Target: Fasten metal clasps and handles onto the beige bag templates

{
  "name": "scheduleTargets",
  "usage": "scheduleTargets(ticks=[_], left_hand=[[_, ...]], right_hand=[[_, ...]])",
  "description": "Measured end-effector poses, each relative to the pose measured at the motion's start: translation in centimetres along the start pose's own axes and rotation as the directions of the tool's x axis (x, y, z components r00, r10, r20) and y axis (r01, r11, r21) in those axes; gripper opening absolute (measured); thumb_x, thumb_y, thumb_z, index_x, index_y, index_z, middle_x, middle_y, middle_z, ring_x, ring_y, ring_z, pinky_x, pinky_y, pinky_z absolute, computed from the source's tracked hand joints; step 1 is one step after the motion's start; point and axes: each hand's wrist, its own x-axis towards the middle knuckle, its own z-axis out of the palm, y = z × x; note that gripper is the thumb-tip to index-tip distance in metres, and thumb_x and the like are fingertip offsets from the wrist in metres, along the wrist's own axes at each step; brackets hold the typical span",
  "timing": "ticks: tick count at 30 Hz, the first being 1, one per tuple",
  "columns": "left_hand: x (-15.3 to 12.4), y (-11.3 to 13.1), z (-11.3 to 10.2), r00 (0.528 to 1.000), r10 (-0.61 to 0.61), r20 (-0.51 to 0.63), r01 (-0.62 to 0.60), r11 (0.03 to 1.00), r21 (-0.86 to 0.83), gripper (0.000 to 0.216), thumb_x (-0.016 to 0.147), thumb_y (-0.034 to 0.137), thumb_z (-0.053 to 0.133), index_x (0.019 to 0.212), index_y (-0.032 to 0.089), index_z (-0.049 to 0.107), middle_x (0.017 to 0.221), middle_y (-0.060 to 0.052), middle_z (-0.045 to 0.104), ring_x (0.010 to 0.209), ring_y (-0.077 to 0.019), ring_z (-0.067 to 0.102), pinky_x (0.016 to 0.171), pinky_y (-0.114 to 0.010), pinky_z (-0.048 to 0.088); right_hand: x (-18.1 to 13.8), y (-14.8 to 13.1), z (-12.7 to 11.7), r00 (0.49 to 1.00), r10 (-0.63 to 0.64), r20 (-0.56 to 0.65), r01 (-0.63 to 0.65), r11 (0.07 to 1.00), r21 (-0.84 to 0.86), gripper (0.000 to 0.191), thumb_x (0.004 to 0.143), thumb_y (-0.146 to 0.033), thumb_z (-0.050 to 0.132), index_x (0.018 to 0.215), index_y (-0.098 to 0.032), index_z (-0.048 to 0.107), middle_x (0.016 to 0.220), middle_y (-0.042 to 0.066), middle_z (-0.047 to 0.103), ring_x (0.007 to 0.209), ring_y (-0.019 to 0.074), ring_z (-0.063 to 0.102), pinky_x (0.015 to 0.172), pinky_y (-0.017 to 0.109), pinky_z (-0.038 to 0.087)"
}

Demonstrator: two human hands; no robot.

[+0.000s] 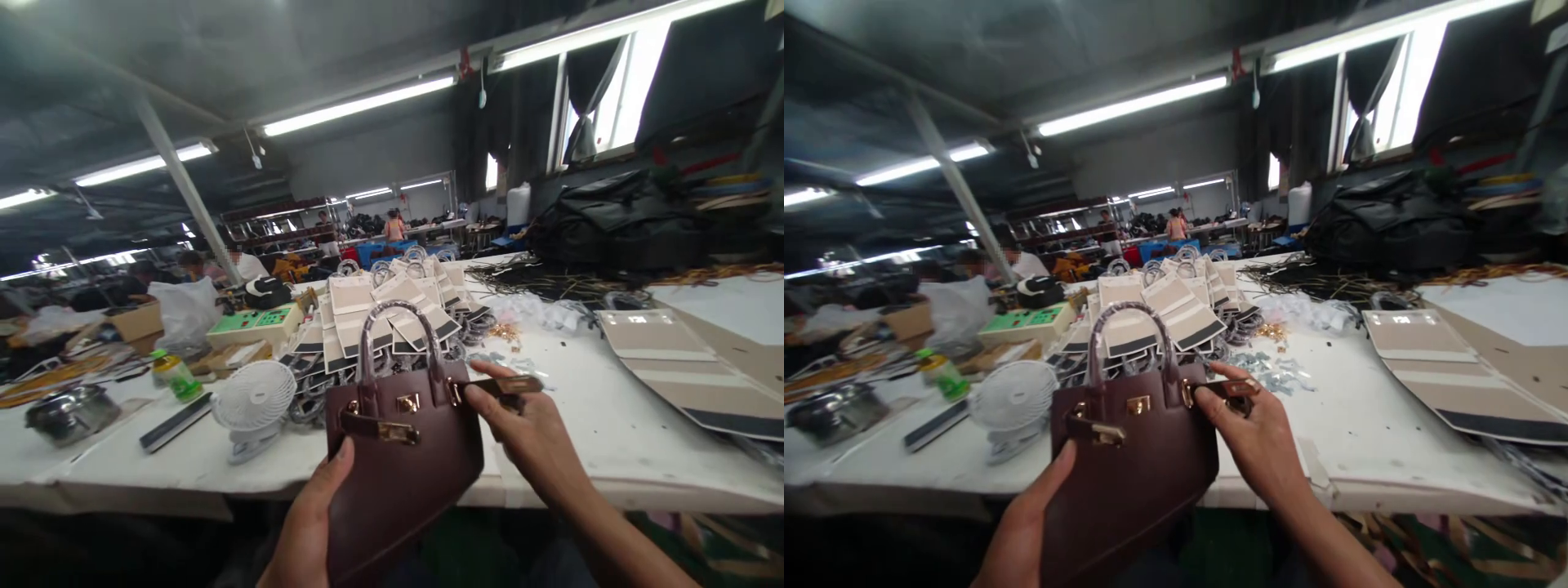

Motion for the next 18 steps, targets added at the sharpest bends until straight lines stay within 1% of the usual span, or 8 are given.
scheduleTargets(ticks=[2, 4, 7, 9, 11, 14, 16, 18], left_hand=[[0.2, 0.4, 0.2, 0.998, -0.035, 0.057, 0.036, 0.999, -0.015, 0.052, 0.091, 0.043, 0.072, 0.133, 0.011, 0.071, 0.121, -0.018, 0.077, 0.123, -0.0408, 0.068, 0.113, -0.055, 0.049], [0.7, 0.7, 0.4, 0.993, -0.039, 0.109, 0.039, 0.999, 0.000, 0.046, 0.091, 0.041, 0.072, 0.125, 0.010, 0.075, 0.119, -0.018, 0.078, 0.122, -0.0407, 0.069, 0.113, -0.055, 0.049], [1.6, 1.0, 0.7, 0.983, 0.077, 0.168, -0.090, 0.994, 0.068, 0.031, 0.092, 0.027, 0.069, 0.120, 0.013, 0.077, 0.116, -0.015, 0.079, 0.119, -0.0364, 0.071, 0.113, -0.052, 0.049], [2.3, 1.3, 0.7, 0.956, 0.172, 0.238, -0.202, 0.974, 0.105, 0.031, 0.091, 0.021, 0.070, 0.121, 0.017, 0.076, 0.115, -0.013, 0.080, 0.116, -0.0335, 0.073, 0.112, -0.050, 0.049], [3.0, 2.0, 0.5, 0.922, 0.215, 0.322, -0.259, 0.961, 0.099, 0.038, 0.091, 0.032, 0.074, 0.126, 0.019, 0.074, 0.121, -0.013, 0.078, 0.117, -0.0340, 0.072, 0.110, -0.049, 0.050], [3.9, 3.8, 0.1, 0.894, 0.189, 0.406, -0.248, 0.964, 0.096, 0.072, 0.089, 0.068, 0.067, 0.137, 0.014, 0.067, 0.131, -0.019, 0.072, 0.124, -0.0396, 0.066, 0.108, -0.052, 0.050], [4.4, 5.2, -0.3, 0.891, 0.088, 0.445, -0.187, 0.965, 0.185, 0.087, 0.087, 0.077, 0.061, 0.141, 0.009, 0.063, 0.131, -0.022, 0.071, 0.124, -0.0410, 0.065, 0.107, -0.051, 0.050], [4.8, 6.3, -0.3, 0.870, -0.050, 0.490, -0.113, 0.948, 0.298, 0.092, 0.087, 0.077, 0.062, 0.144, 0.005, 0.059, 0.129, -0.024, 0.071, 0.121, -0.0406, 0.067, 0.105, -0.050, 0.051]], right_hand=[[0.3, -0.2, -0.4, 0.999, 0.047, 0.006, -0.047, 0.998, 0.037, 0.064, 0.079, -0.062, 0.079, 0.123, -0.016, 0.077, 0.064, 0.002, 0.065, 0.055, 0.0190, 0.059, 0.048, 0.029, 0.047], [0.6, 0.0, -0.7, 0.996, 0.089, 0.015, -0.090, 0.987, 0.130, 0.064, 0.077, -0.061, 0.081, 0.121, -0.015, 0.077, 0.055, -0.002, 0.056, 0.048, 0.0149, 0.050, 0.043, 0.026, 0.039], [1.2, 0.5, -0.7, 0.990, 0.137, 0.015, -0.134, 0.930, 0.342, 0.059, 0.072, -0.054, 0.088, 0.115, -0.015, 0.078, 0.054, -0.003, 0.053, 0.051, 0.0139, 0.049, 0.046, 0.025, 0.040], [1.5, 0.5, -0.6, 0.982, 0.188, 0.034, -0.183, 0.872, 0.453, 0.053, 0.068, -0.049, 0.092, 0.108, -0.015, 0.079, 0.057, -0.002, 0.057, 0.054, 0.0145, 0.052, 0.050, 0.025, 0.044], [1.8, 0.3, -0.7, 0.971, 0.234, 0.046, -0.224, 0.829, 0.513, 0.048, 0.066, -0.046, 0.093, 0.101, -0.016, 0.079, 0.063, 0.000, 0.063, 0.057, 0.0155, 0.057, 0.053, 0.026, 0.048], [1.8, -0.3, -0.9, 0.959, 0.266, 0.096, -0.276, 0.804, 0.528, 0.042, 0.066, -0.043, 0.094, 0.094, -0.017, 0.078, 0.074, 0.004, 0.073, 0.064, 0.0186, 0.065, 0.059, 0.027, 0.053], [1.6, -0.8, -1.0, 0.947, 0.262, 0.184, -0.320, 0.791, 0.521, 0.040, 0.068, -0.042, 0.093, 0.093, -0.017, 0.077, 0.081, 0.007, 0.077, 0.069, 0.0216, 0.070, 0.065, 0.030, 0.056], [1.3, -1.2, -0.9, 0.927, 0.238, 0.289, -0.359, 0.787, 0.502, 0.039, 0.070, -0.042, 0.092, 0.094, -0.016, 0.077, 0.083, 0.008, 0.078, 0.071, 0.0235, 0.071, 0.069, 0.033, 0.058]])
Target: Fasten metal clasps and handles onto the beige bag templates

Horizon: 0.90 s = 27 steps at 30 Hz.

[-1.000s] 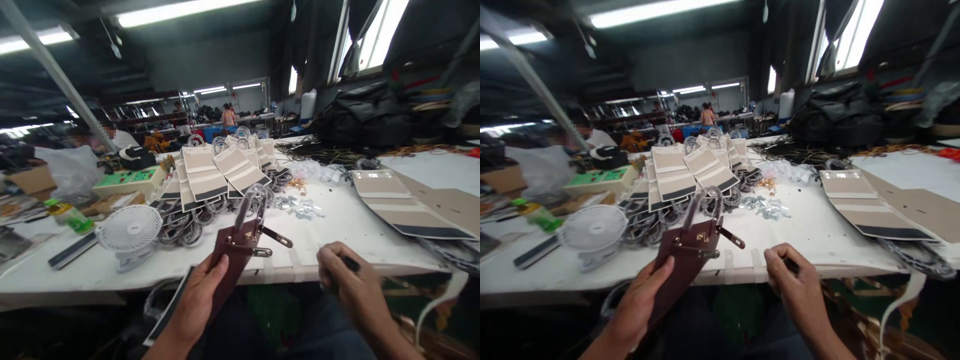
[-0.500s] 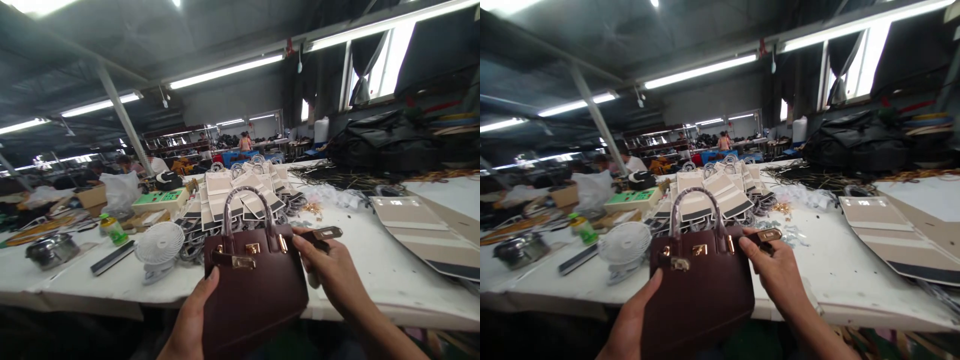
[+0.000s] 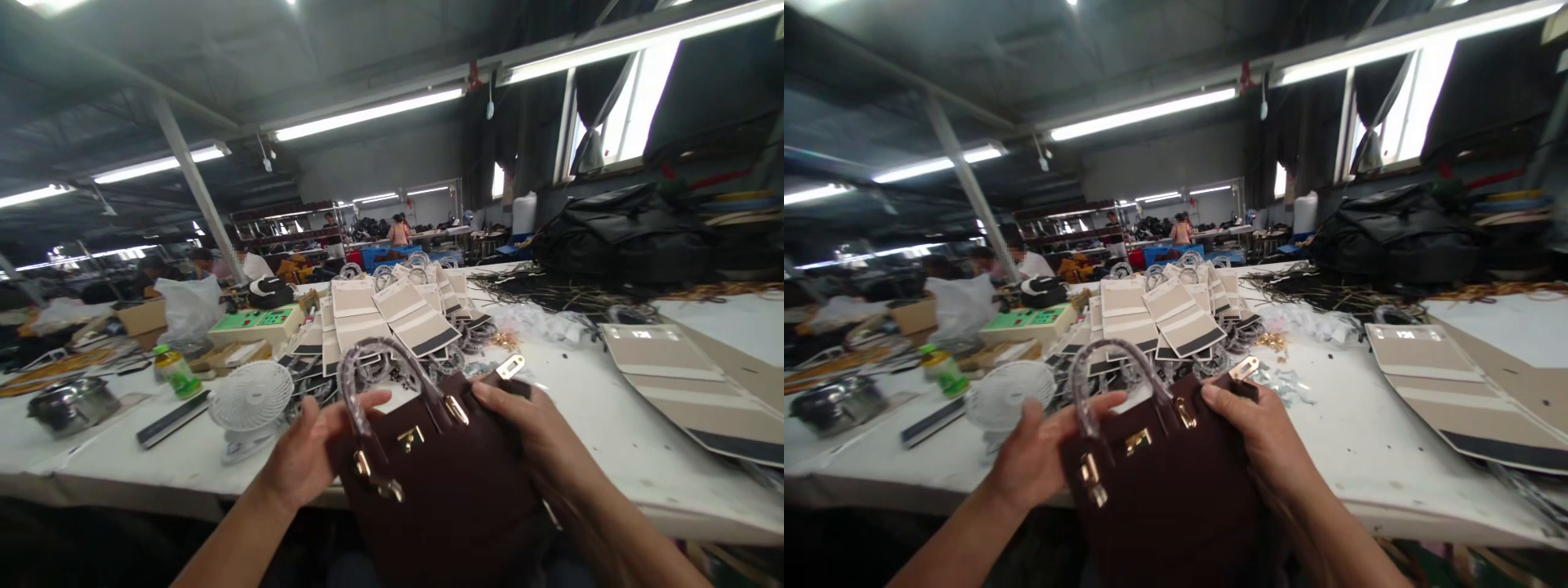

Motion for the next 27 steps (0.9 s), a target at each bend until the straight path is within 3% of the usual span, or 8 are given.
scheduleTargets(ticks=[4, 8, 12, 16, 18, 22, 24, 27], left_hand=[[0.9, 0.9, 0.4, 0.972, -0.172, 0.162, 0.157, 0.983, 0.099, 0.105, 0.073, 0.071, 0.080, 0.150, 0.005, 0.053, 0.143, -0.028, 0.060, 0.131, -0.0463, 0.058, 0.111, -0.056, 0.044], [1.6, 0.1, 1.7, 0.951, -0.283, 0.126, 0.252, 0.943, 0.219, 0.088, 0.074, 0.042, 0.088, 0.150, 0.011, 0.055, 0.145, -0.023, 0.061, 0.132, -0.0446, 0.059, 0.111, -0.054, 0.045], [2.1, -2.5, 1.7, 0.957, -0.276, -0.087, 0.289, 0.907, 0.308, 0.067, 0.085, 0.028, 0.076, 0.148, 0.016, 0.058, 0.129, -0.016, 0.072, 0.115, -0.0343, 0.070, 0.096, -0.041, 0.055], [2.7, -5.0, 0.9, 0.957, -0.247, -0.152, 0.281, 0.919, 0.275, 0.065, 0.082, 0.024, 0.074, 0.145, 0.016, 0.062, 0.125, -0.015, 0.074, 0.107, -0.0305, 0.072, 0.091, -0.036, 0.057], [2.8, -5.4, 0.8, 0.955, -0.251, -0.160, 0.287, 0.920, 0.266, 0.066, 0.081, 0.023, 0.074, 0.145, 0.017, 0.062, 0.125, -0.014, 0.074, 0.106, -0.0296, 0.072, 0.089, -0.035, 0.057], [2.9, -5.4, 0.5, 0.953, -0.261, -0.155, 0.295, 0.914, 0.280, 0.067, 0.081, 0.025, 0.076, 0.146, 0.018, 0.062, 0.126, -0.014, 0.074, 0.110, -0.0315, 0.071, 0.092, -0.037, 0.056], [2.9, -5.5, 0.0, 0.952, -0.264, -0.154, 0.297, 0.915, 0.273, 0.070, 0.079, 0.027, 0.079, 0.146, 0.017, 0.061, 0.127, -0.015, 0.073, 0.110, -0.0325, 0.070, 0.092, -0.039, 0.056], [2.9, -6.2, -1.0, 0.948, -0.266, -0.176, 0.305, 0.919, 0.249, 0.073, 0.076, 0.027, 0.082, 0.145, 0.017, 0.062, 0.127, -0.015, 0.073, 0.110, -0.0326, 0.071, 0.091, -0.038, 0.056]], right_hand=[[0.0, 0.3, 0.4, 0.994, 0.044, 0.102, -0.038, 0.997, -0.061, 0.043, 0.070, -0.046, 0.092, 0.092, -0.014, 0.075, 0.082, 0.010, 0.078, 0.069, 0.0236, 0.071, 0.069, 0.034, 0.057], [1.4, 1.9, -0.8, 0.998, -0.051, 0.031, 0.058, 0.946, -0.317, 0.044, 0.075, -0.057, 0.085, 0.086, -0.017, 0.071, 0.076, 0.004, 0.074, 0.065, 0.0195, 0.065, 0.062, 0.029, 0.049], [2.9, 4.3, -3.3, 0.913, -0.408, 0.007, 0.215, 0.468, -0.857, 0.038, 0.083, -0.058, 0.076, 0.075, -0.021, 0.072, 0.069, 0.002, 0.069, 0.064, 0.0182, 0.060, 0.059, 0.028, 0.038], [3.2, 5.4, -4.4, 0.854, -0.509, 0.109, 0.204, 0.135, -0.970, 0.039, 0.085, -0.056, 0.073, 0.065, -0.022, 0.068, 0.063, 0.004, 0.068, 0.058, 0.0184, 0.057, 0.058, 0.029, 0.033], [3.2, 5.0, -4.2, 0.930, -0.360, 0.068, 0.169, 0.256, -0.952, 0.047, 0.087, -0.057, 0.070, 0.057, -0.021, 0.062, 0.055, 0.004, 0.062, 0.053, 0.0174, 0.055, 0.053, 0.029, 0.031], [3.3, 4.5, -3.6, 0.998, 0.055, -0.008, -0.049, 0.795, -0.605, 0.047, 0.090, -0.061, 0.064, 0.074, -0.018, 0.072, 0.064, 0.005, 0.070, 0.049, 0.0164, 0.058, 0.049, 0.028, 0.041], [3.4, 5.1, -3.5, 0.999, 0.039, -0.016, -0.041, 0.840, -0.540, 0.044, 0.089, -0.059, 0.067, 0.091, -0.017, 0.078, 0.079, 0.007, 0.077, 0.052, 0.0170, 0.062, 0.054, 0.030, 0.047], [3.4, 6.8, -4.0, 0.981, -0.190, 0.034, 0.150, 0.640, -0.753, 0.031, 0.089, -0.050, 0.072, 0.095, -0.022, 0.081, 0.090, 0.006, 0.079, 0.073, 0.0220, 0.071, 0.071, 0.033, 0.052]])
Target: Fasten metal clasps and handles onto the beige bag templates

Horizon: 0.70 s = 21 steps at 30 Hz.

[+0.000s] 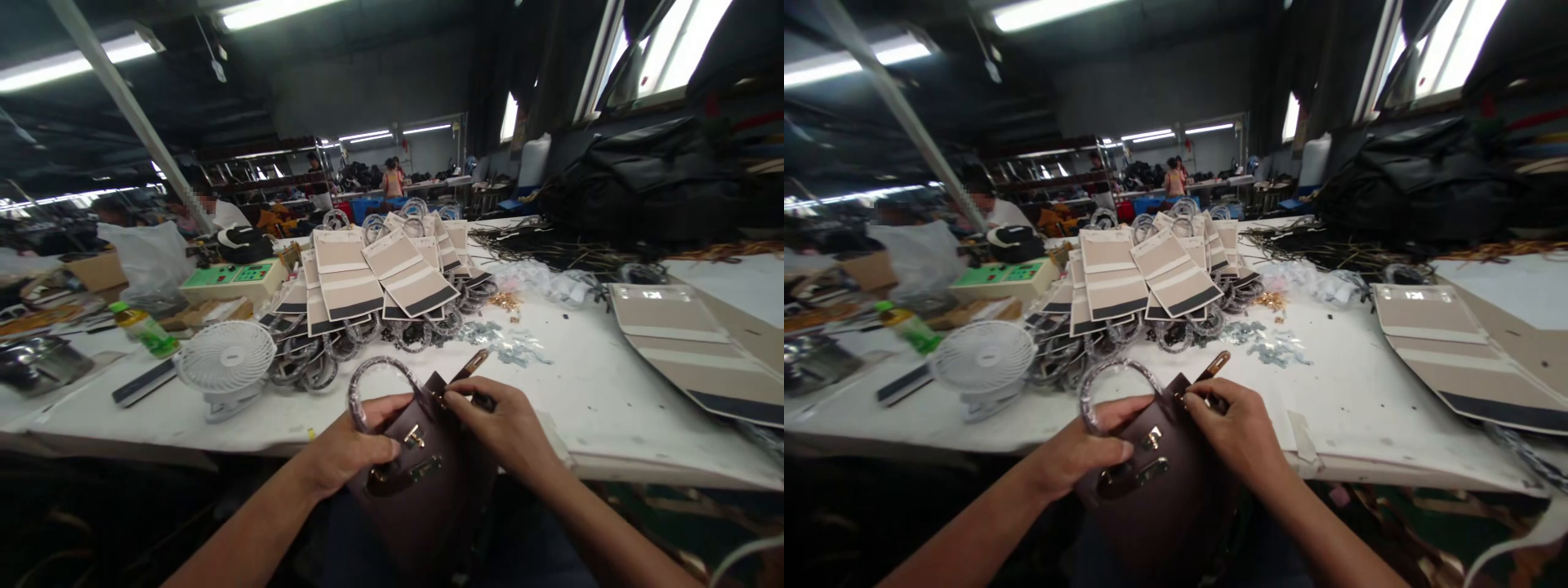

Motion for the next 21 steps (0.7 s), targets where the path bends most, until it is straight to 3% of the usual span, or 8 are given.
scheduleTargets(ticks=[3, 10, 16, 21], left_hand=[[0.3, -0.8, -0.1, 0.999, -0.018, 0.032, 0.019, 1.000, -0.015, 0.074, 0.076, 0.028, 0.084, 0.146, 0.017, 0.061, 0.128, -0.015, 0.073, 0.113, -0.0331, 0.070, 0.094, -0.038, 0.056], [0.1, -1.7, 1.0, 0.995, 0.009, 0.096, -0.005, 0.999, -0.037, 0.067, 0.085, 0.033, 0.081, 0.147, 0.019, 0.060, 0.131, -0.015, 0.072, 0.120, -0.0342, 0.068, 0.099, -0.039, 0.054], [0.2, -2.9, 1.2, 0.999, -0.037, 0.033, 0.039, 0.996, -0.084, 0.066, 0.084, 0.033, 0.082, 0.146, 0.020, 0.062, 0.134, -0.015, 0.070, 0.123, -0.0354, 0.066, 0.102, -0.041, 0.053], [0.0, -3.4, 1.2, 0.997, -0.040, 0.062, 0.043, 0.997, -0.056, 0.065, 0.087, 0.030, 0.080, 0.148, 0.022, 0.060, 0.136, -0.014, 0.069, 0.123, -0.0345, 0.067, 0.105, -0.043, 0.052]], right_hand=[[-0.4, 1.4, 0.2, 0.980, -0.197, 0.039, 0.200, 0.942, -0.270, 0.020, 0.092, -0.041, 0.070, 0.090, -0.024, 0.078, 0.090, 0.005, 0.078, 0.085, 0.0243, 0.072, 0.078, 0.034, 0.051], [-1.6, 2.7, -1.2, 0.952, -0.246, 0.181, 0.304, 0.819, -0.487, 0.031, 0.103, -0.046, 0.056, 0.087, -0.023, 0.071, 0.076, 0.002, 0.072, 0.064, 0.0169, 0.065, 0.061, 0.029, 0.037], [-1.7, 3.3, -1.7, 0.909, -0.303, 0.285, 0.412, 0.747, -0.521, 0.035, 0.107, -0.040, 0.048, 0.082, -0.021, 0.064, 0.073, 0.003, 0.067, 0.061, 0.0142, 0.059, 0.060, 0.028, 0.033], [-1.0, 3.1, -2.4, 0.864, -0.291, 0.411, 0.467, 0.771, -0.434, 0.030, 0.107, -0.034, 0.048, 0.087, -0.020, 0.066, 0.077, 0.003, 0.068, 0.065, 0.0146, 0.059, 0.062, 0.027, 0.035]])
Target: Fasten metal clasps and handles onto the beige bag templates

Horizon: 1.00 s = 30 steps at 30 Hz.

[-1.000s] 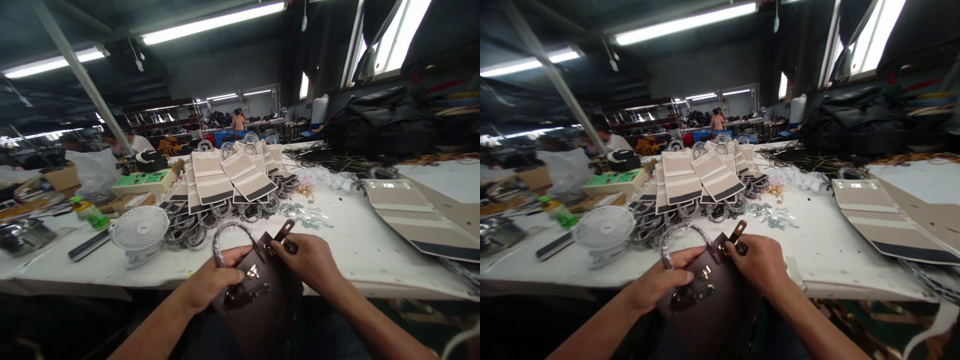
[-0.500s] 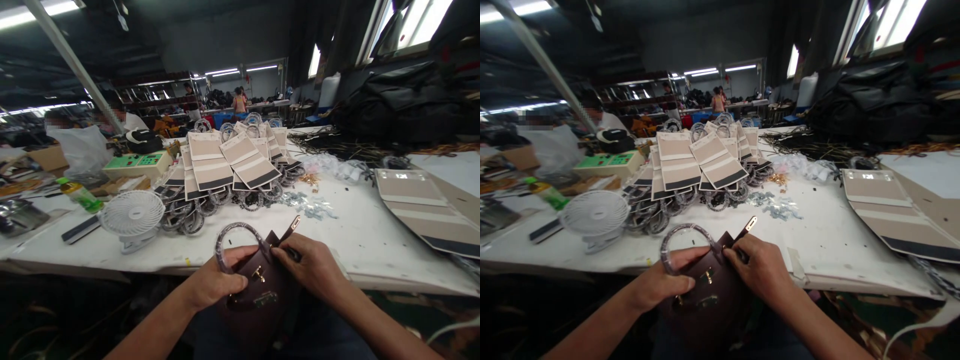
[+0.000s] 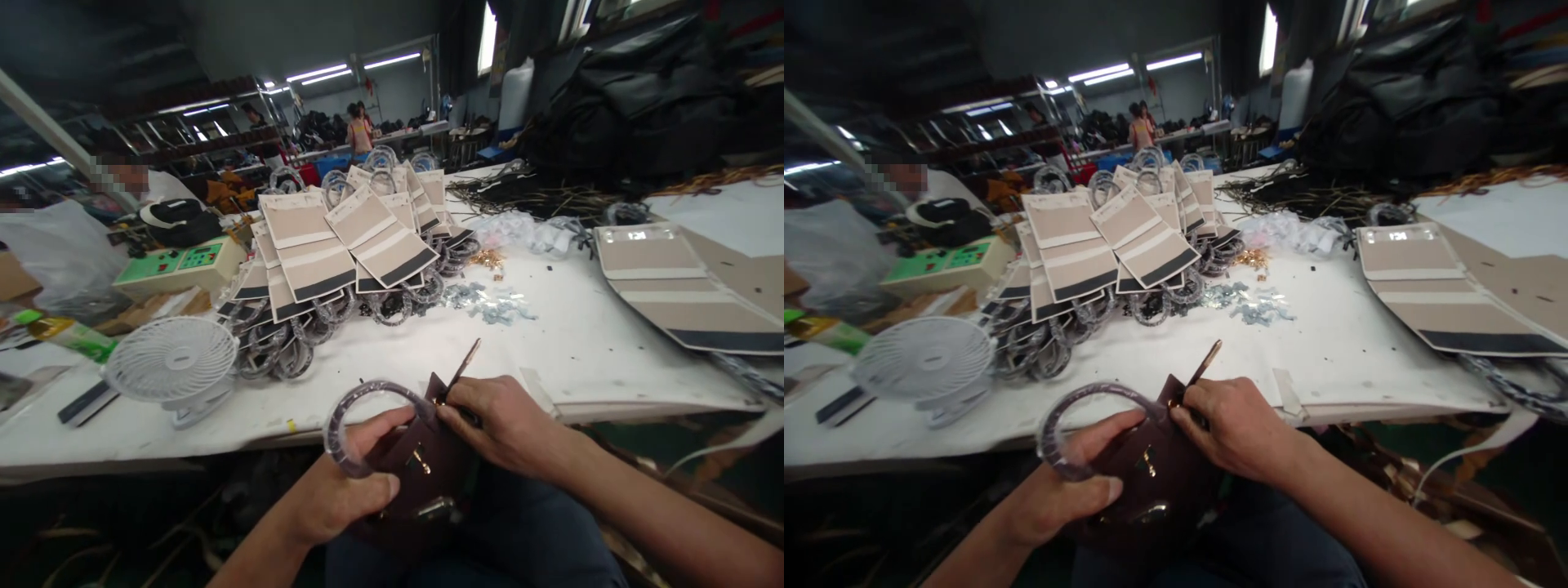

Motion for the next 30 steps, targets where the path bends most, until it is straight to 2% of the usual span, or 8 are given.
scheduleTargets(ticks=[3, 6, 11, 18, 24, 30], left_hand=[[-0.3, -0.3, 0.0, 1.000, 0.017, -0.006, -0.017, 1.000, 0.022, 0.057, 0.087, 0.026, 0.078, 0.142, 0.022, 0.065, 0.139, -0.013, 0.068, 0.132, -0.0363, 0.061, 0.113, -0.047, 0.047], [-0.5, -0.6, 0.2, 1.000, -0.007, -0.007, 0.007, 1.000, -0.021, 0.058, 0.086, 0.025, 0.079, 0.142, 0.022, 0.064, 0.144, -0.013, 0.064, 0.140, -0.0400, 0.053, 0.117, -0.053, 0.042], [-0.7, -1.2, 0.5, 0.999, -0.041, 0.021, 0.042, 0.998, -0.049, 0.063, 0.085, 0.030, 0.078, 0.145, 0.022, 0.061, 0.145, -0.014, 0.063, 0.139, -0.0417, 0.053, 0.117, -0.055, 0.041], [-0.7, -1.1, 1.0, 0.999, -0.029, 0.016, 0.027, 0.988, 0.152, 0.066, 0.087, 0.037, 0.076, 0.148, 0.020, 0.057, 0.145, -0.016, 0.061, 0.140, -0.0433, 0.050, 0.115, -0.053, 0.042], [-0.8, -1.0, 1.0, 1.000, -0.013, 0.028, 0.005, 0.963, 0.268, 0.063, 0.090, 0.035, 0.073, 0.149, 0.025, 0.055, 0.143, -0.012, 0.063, 0.134, -0.0385, 0.057, 0.113, -0.049, 0.044], [-1.0, -1.2, 1.1, 1.000, 0.019, 0.013, -0.023, 0.939, 0.343, 0.058, 0.089, 0.033, 0.073, 0.145, 0.026, 0.057, 0.142, -0.010, 0.064, 0.132, -0.0360, 0.057, 0.114, -0.046, 0.043]], right_hand=[[0.1, 0.4, -0.1, 0.998, -0.021, 0.065, 0.016, 0.997, 0.074, 0.029, 0.106, -0.034, 0.050, 0.088, -0.020, 0.068, 0.077, 0.004, 0.069, 0.066, 0.0152, 0.060, 0.062, 0.027, 0.038], [-0.2, 0.9, 0.2, 0.997, -0.037, 0.063, 0.027, 0.989, 0.144, 0.030, 0.106, -0.036, 0.051, 0.088, -0.020, 0.069, 0.077, 0.004, 0.070, 0.068, 0.0157, 0.062, 0.063, 0.026, 0.039], [-1.3, 1.0, 1.0, 0.998, -0.059, 0.004, 0.057, 0.979, 0.196, 0.033, 0.106, -0.042, 0.052, 0.087, -0.021, 0.069, 0.076, 0.003, 0.069, 0.065, 0.0153, 0.060, 0.062, 0.026, 0.038], [-2.6, 0.1, 1.8, 0.992, -0.049, -0.113, 0.075, 0.967, 0.243, 0.037, 0.108, -0.037, 0.049, 0.080, -0.020, 0.065, 0.070, 0.002, 0.063, 0.061, 0.0128, 0.057, 0.061, 0.026, 0.036], [-3.5, -0.7, 2.9, 0.966, 0.002, -0.258, 0.045, 0.983, 0.177, 0.038, 0.107, -0.031, 0.049, 0.073, -0.020, 0.061, 0.063, 0.000, 0.059, 0.057, 0.0122, 0.053, 0.059, 0.028, 0.034], [-4.2, -1.6, 3.6, 0.942, 0.056, -0.329, 0.001, 0.985, 0.171, 0.038, 0.106, -0.027, 0.052, 0.071, -0.019, 0.061, 0.062, 0.000, 0.058, 0.056, 0.0117, 0.052, 0.059, 0.029, 0.033]])
